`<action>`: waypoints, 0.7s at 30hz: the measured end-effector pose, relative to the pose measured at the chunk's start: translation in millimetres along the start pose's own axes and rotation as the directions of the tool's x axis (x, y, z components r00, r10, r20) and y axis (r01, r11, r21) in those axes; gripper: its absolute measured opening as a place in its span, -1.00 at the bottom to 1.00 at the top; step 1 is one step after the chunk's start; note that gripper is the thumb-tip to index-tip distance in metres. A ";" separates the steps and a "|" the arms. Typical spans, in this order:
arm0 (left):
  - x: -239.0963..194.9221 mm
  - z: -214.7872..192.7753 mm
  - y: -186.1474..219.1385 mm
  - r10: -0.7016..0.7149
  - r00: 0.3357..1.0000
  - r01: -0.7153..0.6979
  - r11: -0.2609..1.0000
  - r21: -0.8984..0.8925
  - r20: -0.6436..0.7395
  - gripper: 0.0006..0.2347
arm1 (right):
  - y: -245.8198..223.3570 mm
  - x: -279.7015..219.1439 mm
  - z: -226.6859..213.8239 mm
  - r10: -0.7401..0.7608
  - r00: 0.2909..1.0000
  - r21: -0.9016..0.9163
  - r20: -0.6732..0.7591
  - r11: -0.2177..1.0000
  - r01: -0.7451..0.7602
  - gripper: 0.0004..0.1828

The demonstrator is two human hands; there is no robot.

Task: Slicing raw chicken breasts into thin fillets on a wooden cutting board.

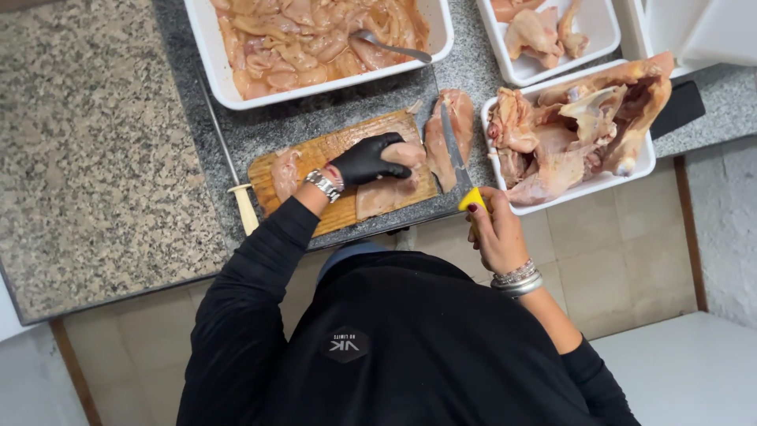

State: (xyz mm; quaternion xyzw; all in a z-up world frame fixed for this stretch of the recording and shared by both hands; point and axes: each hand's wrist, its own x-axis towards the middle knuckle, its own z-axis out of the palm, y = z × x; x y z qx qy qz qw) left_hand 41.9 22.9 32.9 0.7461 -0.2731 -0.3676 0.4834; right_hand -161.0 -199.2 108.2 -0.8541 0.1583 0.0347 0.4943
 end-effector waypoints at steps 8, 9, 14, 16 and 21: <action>-31.8 -20.7 -5.0 -0.229 0.970 0.177 0.888 -0.426 -0.075 -0.32 | 4.6 2.1 -5.9 -0.011 1.000 0.019 0.026 1.000 0.010 -0.64; -27.9 -23.2 -12.9 -0.227 0.968 0.190 0.941 -0.280 -0.107 -0.21 | 5.0 3.4 -5.6 -0.020 0.999 0.011 0.036 1.000 0.020 -0.63; 7.3 -1.8 -30.6 -0.045 0.945 0.109 0.978 0.180 -0.324 -0.33 | 3.9 3.0 4.3 0.020 0.998 -0.043 0.059 0.999 -0.017 -0.59; 0.8 8.5 -30.7 0.072 0.879 0.116 0.926 0.359 -0.471 -0.32 | 3.9 1.3 9.0 0.041 0.997 -0.047 0.063 0.998 -0.039 -0.57; -52.0 55.0 -36.9 0.401 0.904 -0.065 0.469 0.881 -0.146 -0.22 | 6.7 -4.1 21.2 0.091 0.995 0.002 0.044 0.996 -0.091 -0.57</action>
